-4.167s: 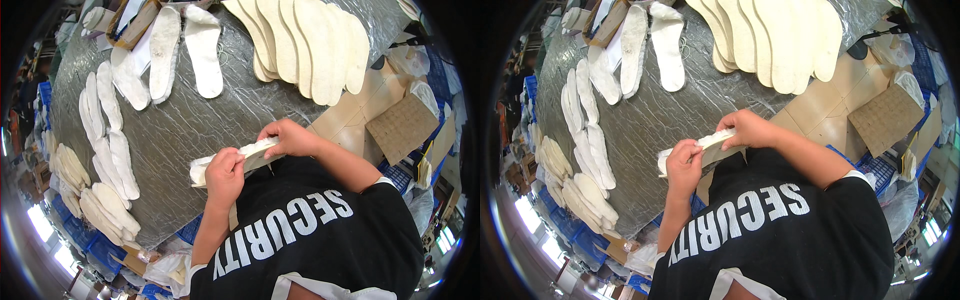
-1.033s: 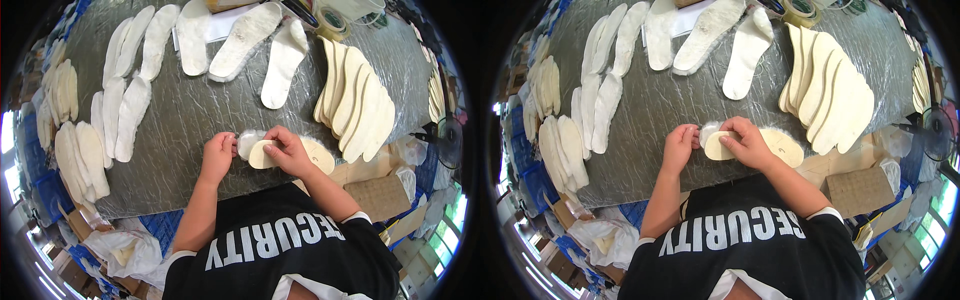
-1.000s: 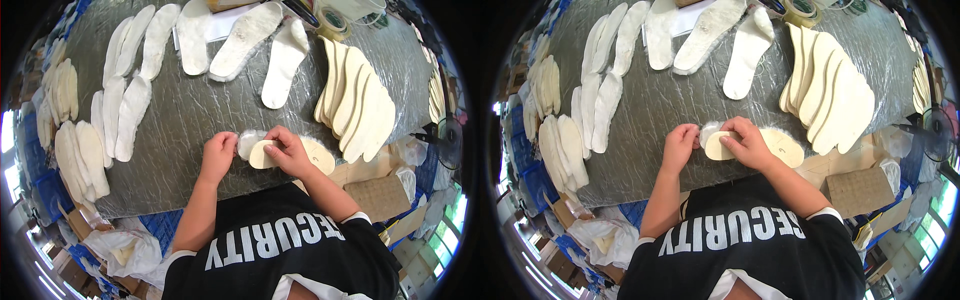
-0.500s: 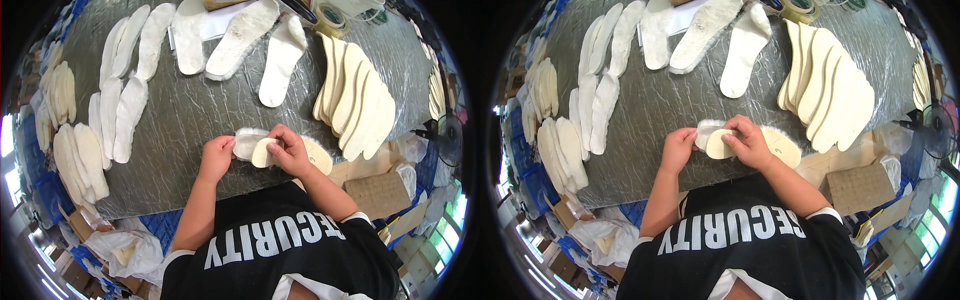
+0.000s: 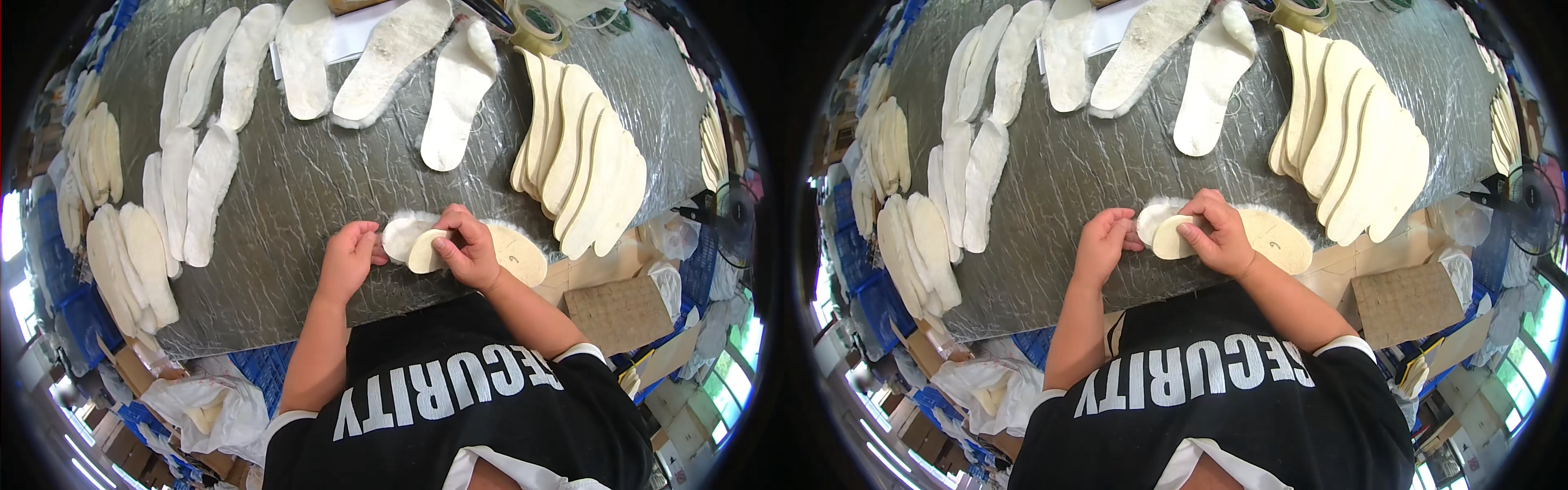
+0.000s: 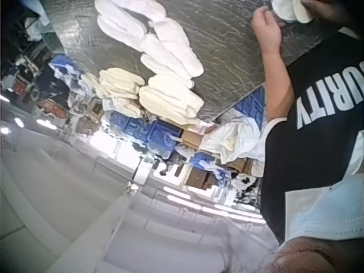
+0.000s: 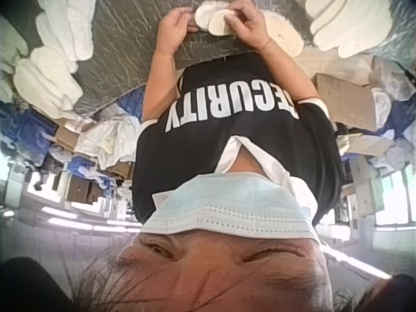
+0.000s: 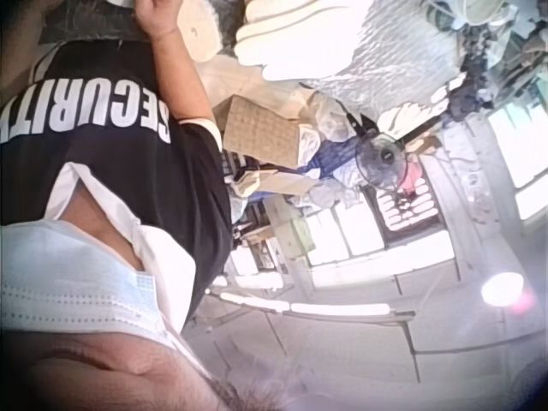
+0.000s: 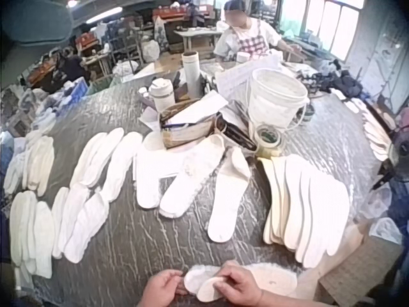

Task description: The worker matches and layers foam insoles with furry lining material for shoe manufacturing.

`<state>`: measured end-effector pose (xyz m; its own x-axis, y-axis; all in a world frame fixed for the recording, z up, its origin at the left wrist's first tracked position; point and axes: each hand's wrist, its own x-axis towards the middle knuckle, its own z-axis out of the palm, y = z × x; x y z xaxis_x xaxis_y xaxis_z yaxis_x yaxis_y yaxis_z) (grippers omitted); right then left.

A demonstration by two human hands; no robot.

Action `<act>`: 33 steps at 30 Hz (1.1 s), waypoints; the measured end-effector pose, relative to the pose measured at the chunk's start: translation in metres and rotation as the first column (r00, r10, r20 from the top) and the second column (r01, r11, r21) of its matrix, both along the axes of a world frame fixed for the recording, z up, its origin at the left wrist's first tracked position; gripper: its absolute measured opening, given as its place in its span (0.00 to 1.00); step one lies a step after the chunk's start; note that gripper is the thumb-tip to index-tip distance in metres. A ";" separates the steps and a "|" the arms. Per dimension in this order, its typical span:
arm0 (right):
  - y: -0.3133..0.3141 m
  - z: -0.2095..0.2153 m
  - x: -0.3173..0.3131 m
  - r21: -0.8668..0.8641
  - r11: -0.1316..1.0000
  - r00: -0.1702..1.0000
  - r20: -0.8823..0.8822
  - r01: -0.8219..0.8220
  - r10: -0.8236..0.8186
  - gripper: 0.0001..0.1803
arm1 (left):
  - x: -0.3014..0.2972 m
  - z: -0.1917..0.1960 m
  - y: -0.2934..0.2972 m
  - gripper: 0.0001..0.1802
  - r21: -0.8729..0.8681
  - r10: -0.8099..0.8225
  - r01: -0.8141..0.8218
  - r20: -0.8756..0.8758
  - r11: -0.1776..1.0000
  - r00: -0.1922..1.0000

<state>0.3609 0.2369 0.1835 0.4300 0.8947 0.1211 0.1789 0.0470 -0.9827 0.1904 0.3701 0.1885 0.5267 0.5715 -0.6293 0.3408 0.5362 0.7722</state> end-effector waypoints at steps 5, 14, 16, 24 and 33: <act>-0.001 0.000 -0.001 0.002 1.000 1.000 0.016 -0.008 0.008 0.07 | 0.010 0.009 -0.001 0.07 0.313 -0.294 0.428 -0.394 0.848 0.871; -0.002 0.006 0.004 -0.080 0.997 1.000 -0.002 -0.012 0.012 0.07 | 0.010 0.007 -0.001 0.06 0.156 -0.242 0.269 -0.171 0.951 0.955; 0.001 0.012 0.004 -0.136 0.991 1.000 -0.019 -0.012 0.010 0.07 | 0.008 0.009 -0.001 0.06 0.150 -0.237 0.255 -0.128 0.955 0.963; 0.005 0.020 0.009 -0.249 0.968 0.984 -0.179 -0.043 -0.002 0.09 | 0.018 0.031 -0.003 0.05 0.180 -0.216 0.215 -0.010 0.960 0.976; 0.005 0.027 0.013 -0.278 0.958 0.973 -0.231 -0.068 0.002 0.08 | 0.025 0.048 -0.006 0.06 0.265 -0.250 0.239 0.008 0.934 0.968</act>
